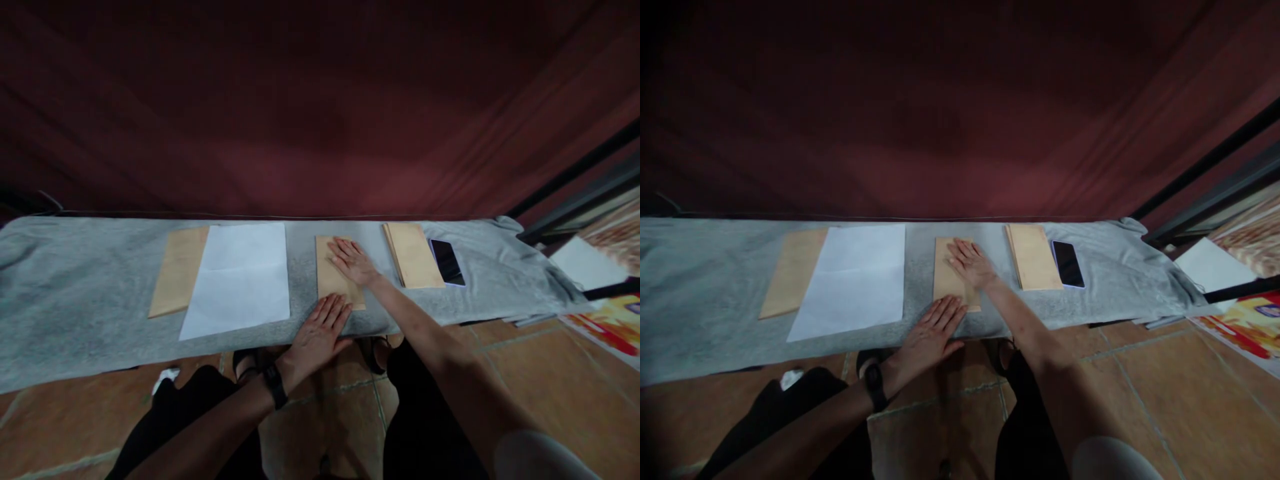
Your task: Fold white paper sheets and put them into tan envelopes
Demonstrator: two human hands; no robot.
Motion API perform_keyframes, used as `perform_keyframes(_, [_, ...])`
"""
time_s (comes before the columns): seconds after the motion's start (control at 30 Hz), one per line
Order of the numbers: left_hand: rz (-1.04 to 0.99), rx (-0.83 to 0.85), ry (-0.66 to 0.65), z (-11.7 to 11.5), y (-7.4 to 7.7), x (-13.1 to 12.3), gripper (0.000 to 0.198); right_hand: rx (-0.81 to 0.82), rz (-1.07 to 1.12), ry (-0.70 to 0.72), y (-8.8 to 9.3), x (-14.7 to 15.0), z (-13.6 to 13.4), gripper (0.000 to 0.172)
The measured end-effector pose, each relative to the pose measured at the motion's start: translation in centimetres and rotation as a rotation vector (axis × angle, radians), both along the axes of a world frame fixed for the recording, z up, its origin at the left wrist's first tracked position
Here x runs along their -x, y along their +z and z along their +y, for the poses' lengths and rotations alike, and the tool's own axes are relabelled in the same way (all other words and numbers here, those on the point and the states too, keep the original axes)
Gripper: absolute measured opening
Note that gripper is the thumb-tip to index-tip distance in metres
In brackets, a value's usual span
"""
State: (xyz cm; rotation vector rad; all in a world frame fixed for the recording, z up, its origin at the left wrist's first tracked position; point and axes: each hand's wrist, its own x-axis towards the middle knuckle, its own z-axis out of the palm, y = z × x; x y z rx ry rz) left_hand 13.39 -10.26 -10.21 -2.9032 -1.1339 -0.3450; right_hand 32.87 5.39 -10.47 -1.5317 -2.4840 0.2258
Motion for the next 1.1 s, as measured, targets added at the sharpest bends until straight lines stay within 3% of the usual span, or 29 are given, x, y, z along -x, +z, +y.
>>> perform_keyframes(0.17, [-0.006,0.024,-0.009,0.1,-0.2,0.0,0.07,-0.004,-0.05,0.021,-0.1,0.0,2.7,0.059])
perform_keyframes(0.33, [-0.002,0.031,-0.012,0.1,-0.2,-0.1,0.069,-0.004,-0.054,0.006,-0.2,0.1,3.1,0.061])
perform_keyframes(0.83, [-0.053,0.021,0.026,0.0,-0.1,-0.2,0.064,0.234,0.006,0.289,0.9,1.1,-4.6,0.061])
perform_keyframes(1.1, [-0.101,0.008,0.031,-0.2,-0.2,-0.2,0.047,0.39,0.155,0.34,2.3,0.4,-8.6,0.066])
